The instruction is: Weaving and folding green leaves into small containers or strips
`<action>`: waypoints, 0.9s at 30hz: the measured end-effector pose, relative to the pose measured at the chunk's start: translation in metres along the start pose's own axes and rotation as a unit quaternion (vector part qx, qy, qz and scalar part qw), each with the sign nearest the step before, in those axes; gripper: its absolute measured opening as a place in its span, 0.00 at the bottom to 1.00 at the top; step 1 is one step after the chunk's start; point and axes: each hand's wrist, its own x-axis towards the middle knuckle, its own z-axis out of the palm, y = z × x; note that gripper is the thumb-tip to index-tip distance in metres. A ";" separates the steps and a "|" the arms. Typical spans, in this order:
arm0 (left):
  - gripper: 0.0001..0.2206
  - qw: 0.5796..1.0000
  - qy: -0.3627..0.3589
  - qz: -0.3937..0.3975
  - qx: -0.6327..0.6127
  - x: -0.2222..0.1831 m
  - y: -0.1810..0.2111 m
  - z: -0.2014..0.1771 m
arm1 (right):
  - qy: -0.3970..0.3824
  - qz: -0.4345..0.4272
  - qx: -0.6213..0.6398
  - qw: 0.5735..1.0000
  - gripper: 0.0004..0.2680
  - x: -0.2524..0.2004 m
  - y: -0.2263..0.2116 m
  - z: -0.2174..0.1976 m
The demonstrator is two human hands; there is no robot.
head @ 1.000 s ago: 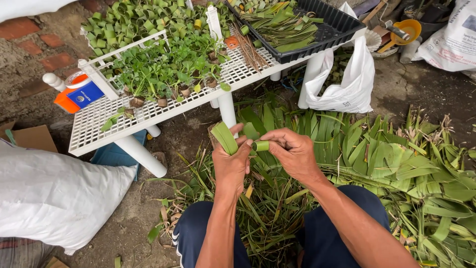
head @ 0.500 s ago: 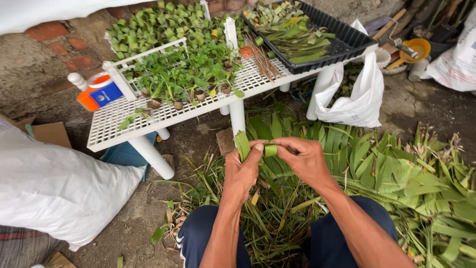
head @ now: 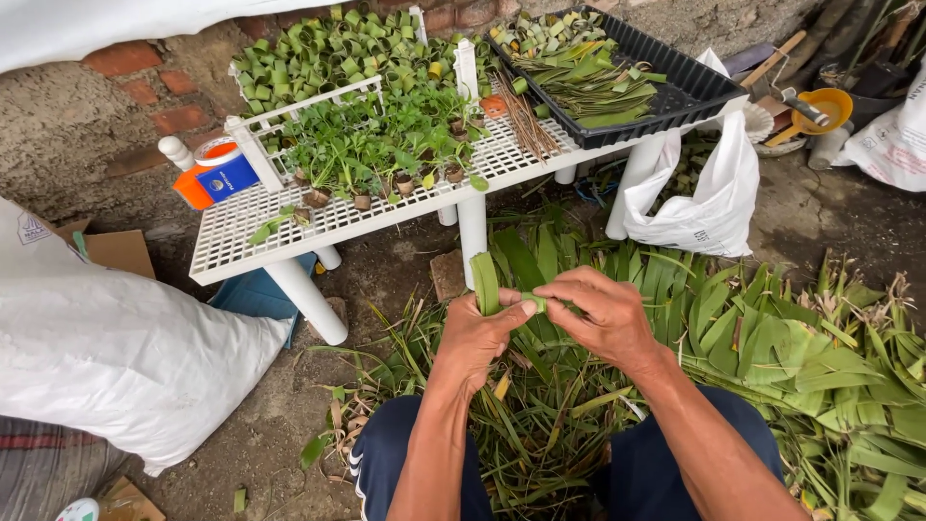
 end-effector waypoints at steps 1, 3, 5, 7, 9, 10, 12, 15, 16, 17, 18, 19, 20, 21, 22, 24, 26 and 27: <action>0.11 1.000 -0.001 0.013 -0.003 -0.001 0.002 0.000 | 0.004 0.028 0.055 0.998 0.07 -0.003 0.008 0.004; 0.10 1.000 -0.004 0.025 -0.007 -0.001 0.006 0.002 | 0.010 0.058 0.108 0.992 0.08 -0.004 0.011 0.006; 0.09 0.999 0.006 0.029 -0.042 -0.001 0.008 0.003 | 0.012 0.157 0.204 0.966 0.10 0.002 0.002 0.002; 0.09 0.997 0.002 0.024 -0.071 -0.013 0.029 0.014 | 0.017 0.190 0.220 0.957 0.07 -0.001 0.001 0.000; 0.09 0.995 -0.002 0.021 -0.101 -0.013 0.031 0.015 | 0.021 0.222 0.237 0.946 0.06 -0.004 0.001 0.002; 0.09 0.995 -0.003 0.021 -0.101 -0.006 0.022 0.010 | 0.023 0.228 0.248 0.941 0.04 -0.006 0.002 0.004; 0.09 0.995 -0.005 0.019 -0.101 0.000 0.012 0.008 | 0.027 0.236 0.259 0.936 0.03 -0.010 0.004 0.007; 0.09 0.997 0.008 0.036 -0.063 0.002 0.009 0.012 | 0.020 0.225 0.268 0.937 0.03 -0.011 0.008 0.007; 0.10 0.998 0.002 0.039 -0.047 0.003 0.009 0.011 | 0.013 0.214 0.258 0.942 0.03 -0.010 0.008 0.005; 0.10 0.999 -0.002 0.042 -0.033 0.003 0.009 0.011 | 0.005 0.203 0.248 0.947 0.03 -0.008 0.007 0.003; 0.10 0.999 -0.002 0.041 -0.033 0.004 0.006 0.010 | 0.005 0.204 0.249 0.947 0.03 -0.006 0.004 0.001; 0.10 0.999 -0.001 0.038 -0.029 0.004 0.004 0.009 | -0.005 0.196 0.232 0.953 0.03 -0.003 0.000 -0.001; 0.11 0.999 -0.001 0.034 -0.025 0.005 0.002 0.009 | -0.014 0.187 0.215 0.958 0.03 0.000 -0.003 -0.002; 0.11 0.999 0.000 0.034 -0.025 0.005 0.002 0.009 | -0.015 0.188 0.216 0.958 0.03 -0.001 -0.003 -0.002; 0.11 0.999 0.004 0.040 -0.022 0.005 0.001 0.009 | -0.017 0.197 0.221 0.955 0.03 -0.001 -0.004 -0.002; 0.11 0.999 0.006 0.045 -0.019 0.006 -0.003 0.009 | -0.017 0.208 0.227 0.951 0.03 -0.006 0.001 0.000; 0.10 0.997 0.017 0.067 0.016 0.010 -0.010 0.010 | 0.000 0.246 0.264 0.933 0.03 -0.012 0.011 0.003; 0.10 0.997 0.016 0.068 0.016 0.009 -0.010 0.010 | 0.001 0.245 0.264 0.933 0.03 -0.012 0.012 0.005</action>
